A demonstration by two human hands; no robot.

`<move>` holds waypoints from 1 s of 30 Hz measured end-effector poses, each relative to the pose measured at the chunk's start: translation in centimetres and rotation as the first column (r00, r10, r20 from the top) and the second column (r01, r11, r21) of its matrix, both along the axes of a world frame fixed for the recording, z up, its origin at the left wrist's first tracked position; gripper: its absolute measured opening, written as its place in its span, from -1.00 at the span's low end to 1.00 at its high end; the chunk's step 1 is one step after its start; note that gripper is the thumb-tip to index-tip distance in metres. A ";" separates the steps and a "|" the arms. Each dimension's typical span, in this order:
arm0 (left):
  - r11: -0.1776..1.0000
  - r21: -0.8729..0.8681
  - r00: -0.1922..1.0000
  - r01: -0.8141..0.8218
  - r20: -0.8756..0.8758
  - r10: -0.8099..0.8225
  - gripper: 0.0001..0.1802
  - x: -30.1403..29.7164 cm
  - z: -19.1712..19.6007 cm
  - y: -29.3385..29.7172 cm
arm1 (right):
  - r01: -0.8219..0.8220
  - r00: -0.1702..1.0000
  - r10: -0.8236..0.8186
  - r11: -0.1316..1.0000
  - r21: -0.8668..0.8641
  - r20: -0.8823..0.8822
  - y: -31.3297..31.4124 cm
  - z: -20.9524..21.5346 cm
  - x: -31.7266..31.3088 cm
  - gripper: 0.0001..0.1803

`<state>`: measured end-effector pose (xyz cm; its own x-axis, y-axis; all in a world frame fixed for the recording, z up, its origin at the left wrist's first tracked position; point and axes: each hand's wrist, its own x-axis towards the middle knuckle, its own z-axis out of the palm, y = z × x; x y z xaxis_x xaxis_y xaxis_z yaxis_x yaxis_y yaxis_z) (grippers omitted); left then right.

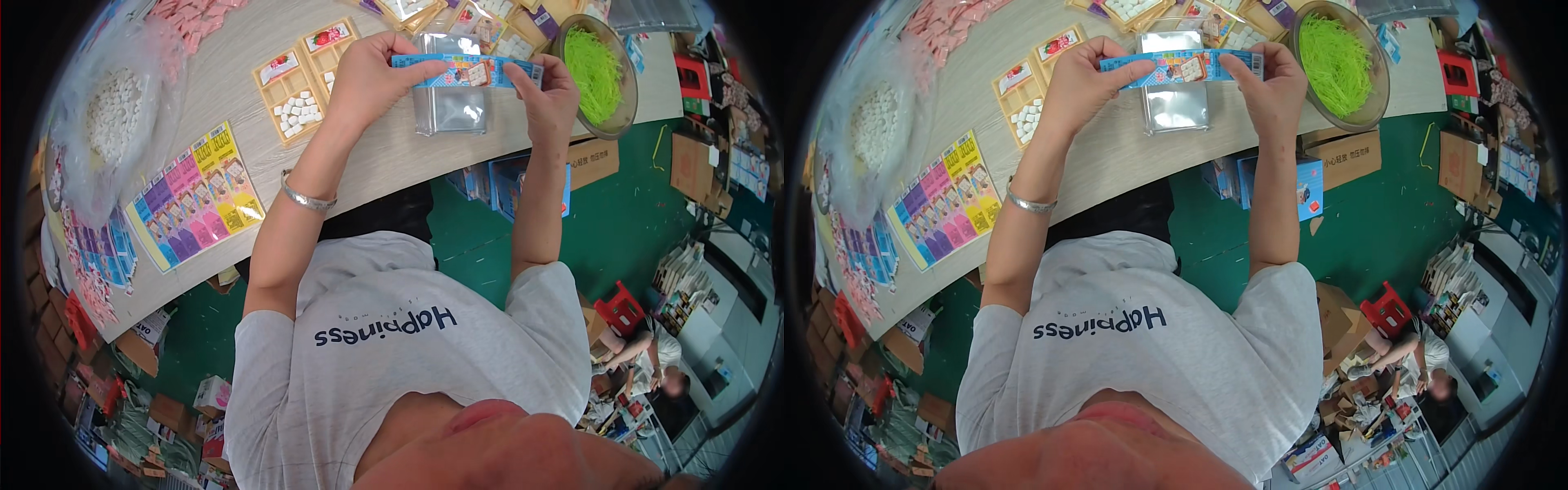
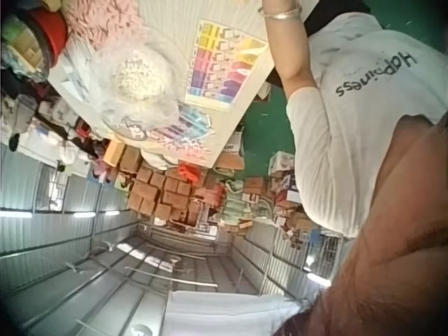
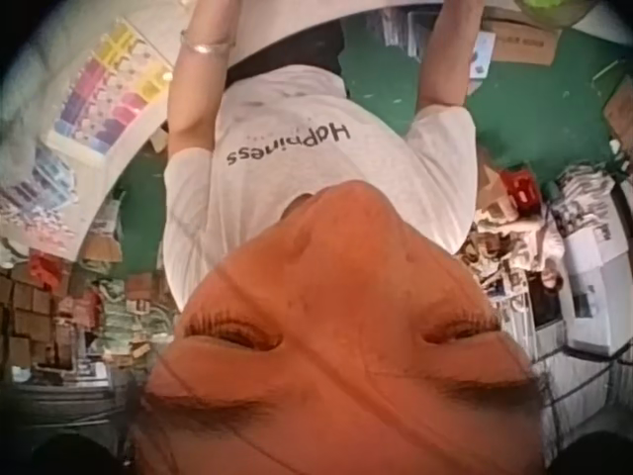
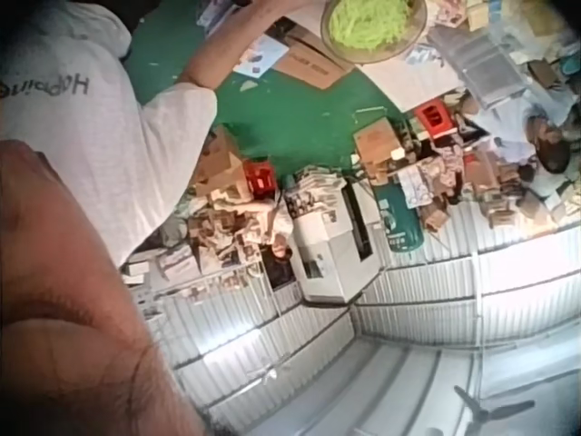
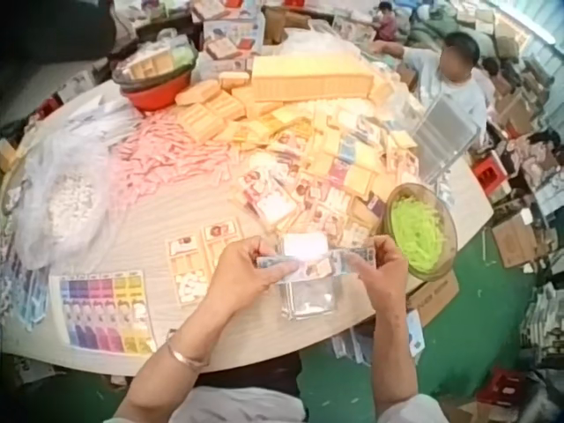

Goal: Manually packing small white items into trays and applying labels to the packaging.

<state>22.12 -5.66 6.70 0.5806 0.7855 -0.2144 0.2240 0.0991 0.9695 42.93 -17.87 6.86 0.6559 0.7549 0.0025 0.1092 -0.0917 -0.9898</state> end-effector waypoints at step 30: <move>0.906 0.371 0.704 -0.204 -0.588 0.399 -0.54 -19.4 -4.3 -1.7 | -0.304 0.528 0.565 0.823 -0.479 0.635 7.3 -3.1 -22.2 -0.73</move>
